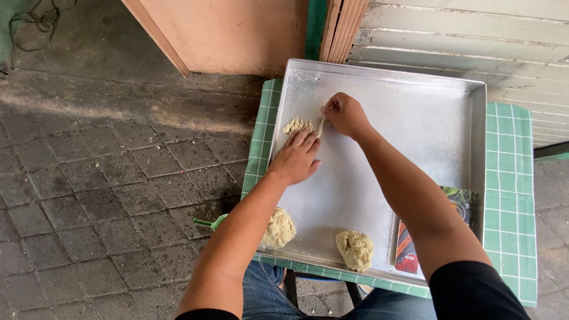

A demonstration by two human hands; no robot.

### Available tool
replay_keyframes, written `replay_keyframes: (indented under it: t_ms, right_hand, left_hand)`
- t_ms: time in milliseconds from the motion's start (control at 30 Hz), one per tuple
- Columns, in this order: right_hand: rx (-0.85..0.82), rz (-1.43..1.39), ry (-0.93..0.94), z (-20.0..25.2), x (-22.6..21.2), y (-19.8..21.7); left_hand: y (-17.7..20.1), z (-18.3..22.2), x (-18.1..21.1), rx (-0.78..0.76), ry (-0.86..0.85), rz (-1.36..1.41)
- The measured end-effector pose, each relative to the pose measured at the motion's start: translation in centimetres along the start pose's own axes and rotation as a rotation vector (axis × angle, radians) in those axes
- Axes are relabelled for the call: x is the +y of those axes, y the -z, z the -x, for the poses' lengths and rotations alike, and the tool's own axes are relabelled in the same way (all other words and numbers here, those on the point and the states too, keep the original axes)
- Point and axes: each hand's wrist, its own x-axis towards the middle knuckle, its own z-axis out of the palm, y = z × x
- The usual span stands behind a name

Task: A person is manually shaping small pieces of dough and placing them onto a metal baking tray, occasionally using a digital scale to check the weight.

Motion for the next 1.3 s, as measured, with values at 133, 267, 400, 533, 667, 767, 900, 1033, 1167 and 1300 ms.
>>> replay_keyframes:
  t_ms: [133, 267, 400, 533, 667, 767, 900, 1033, 1167, 1300]
  right_hand:
    - [0.123, 0.131, 0.127, 1.5, 4.3, -1.9]
    - [0.324, 0.341, 0.506, 3.9, 5.2, -3.9]
    - [0.401, 0.341, 0.423, 3.5, 6.5, -5.7]
    - [0.419, 0.322, 0.418, 3.4, 6.6, -6.1]
    - [0.437, 0.259, 0.379, 3.2, 6.8, -6.4]
    - [0.456, 0.241, 0.384, 3.5, 6.7, -6.5]
    - [0.470, 0.209, 0.422, 3.8, 6.2, -6.3]
    - [0.448, 0.199, 0.434, 4.0, 6.2, -6.1]
    - [0.419, 0.216, 0.477, 4.1, 5.5, -5.8]
    - [0.415, 0.348, 0.579, 4.4, 5.5, -6.1]
  left_hand:
    - [-0.7, -0.2, -0.2, 0.039, -0.013, 0.004]
    - [-0.9, 0.0, 0.0, 0.041, -0.004, 0.009]
    - [-0.7, -0.1, 0.1, 0.031, 0.006, 0.011]
    - [-0.7, -0.2, -0.1, 0.015, 0.018, 0.028]
    - [-0.1, -1.0, -0.2, 0.017, 0.024, 0.010]
    - [1.4, -1.4, 0.1, -0.004, 0.028, 0.002]
    - [1.4, -1.8, -0.1, -0.071, 0.023, -0.019]
    - [2.1, -2.1, -0.2, -0.115, 0.032, -0.041]
    - [2.9, -2.2, -0.3, -0.136, 0.030, -0.054]
    - [3.1, -2.2, -0.2, -0.159, 0.031, -0.044]
